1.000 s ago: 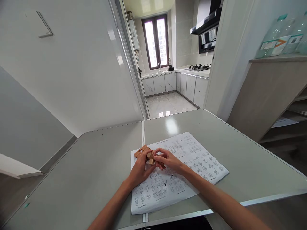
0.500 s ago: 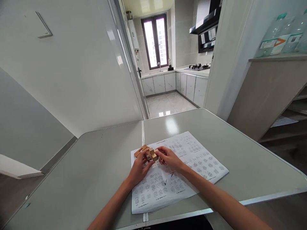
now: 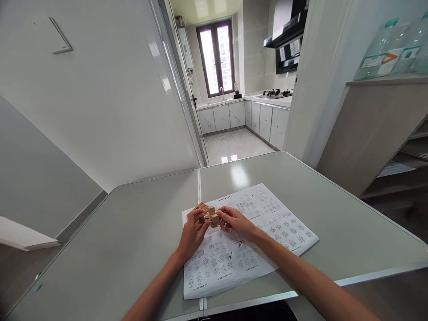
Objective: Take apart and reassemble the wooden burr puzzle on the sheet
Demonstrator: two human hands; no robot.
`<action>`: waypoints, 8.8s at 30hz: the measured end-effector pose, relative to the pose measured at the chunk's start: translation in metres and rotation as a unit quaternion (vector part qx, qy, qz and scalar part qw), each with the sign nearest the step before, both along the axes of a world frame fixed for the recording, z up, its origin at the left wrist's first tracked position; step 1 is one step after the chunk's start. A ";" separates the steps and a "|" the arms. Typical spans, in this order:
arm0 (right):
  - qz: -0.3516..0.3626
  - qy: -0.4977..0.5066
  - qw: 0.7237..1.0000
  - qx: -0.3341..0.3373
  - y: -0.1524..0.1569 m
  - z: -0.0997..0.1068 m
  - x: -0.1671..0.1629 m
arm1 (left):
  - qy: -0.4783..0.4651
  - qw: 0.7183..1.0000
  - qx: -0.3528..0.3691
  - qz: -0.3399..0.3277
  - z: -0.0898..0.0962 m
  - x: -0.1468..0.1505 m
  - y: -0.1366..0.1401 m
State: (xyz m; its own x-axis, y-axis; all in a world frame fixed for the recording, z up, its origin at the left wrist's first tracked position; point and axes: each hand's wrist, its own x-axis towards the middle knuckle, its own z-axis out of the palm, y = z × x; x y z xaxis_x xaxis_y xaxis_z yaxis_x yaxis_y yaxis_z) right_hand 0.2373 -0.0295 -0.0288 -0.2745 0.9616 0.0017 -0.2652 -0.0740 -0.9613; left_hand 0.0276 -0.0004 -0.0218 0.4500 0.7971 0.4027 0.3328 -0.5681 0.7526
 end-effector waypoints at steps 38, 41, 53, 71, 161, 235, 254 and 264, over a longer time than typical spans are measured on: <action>0.228 0.091 0.969 -0.038 -0.010 0.009 0.005 | -0.118 0.951 -0.205 -0.198 0.011 -0.002 0.007; 0.225 0.069 0.972 -0.027 -0.009 0.009 0.005 | -0.121 0.951 -0.212 -0.192 0.010 -0.002 0.007; 0.063 -0.121 0.981 0.140 -0.012 0.008 -0.008 | -0.154 0.950 -0.244 -0.121 0.007 0.001 0.008; -0.072 -0.249 0.933 0.250 -0.013 0.000 -0.015 | -0.172 0.960 -0.200 -0.091 0.014 0.004 0.000; -0.097 -0.190 0.960 0.179 -0.011 -0.011 -0.014 | -0.035 0.983 -0.170 -0.066 0.018 0.003 -0.004; -0.172 -0.364 0.835 0.375 -0.022 0.000 -0.013 | -0.184 0.934 -0.307 -0.023 0.018 0.008 0.001; -0.136 -0.432 0.784 0.425 -0.029 -0.001 -0.024 | -0.215 0.943 -0.215 0.136 0.021 0.001 0.008; -0.235 -0.399 0.818 0.340 -0.020 0.000 -0.019 | -0.113 0.976 -0.159 0.095 0.018 0.005 0.002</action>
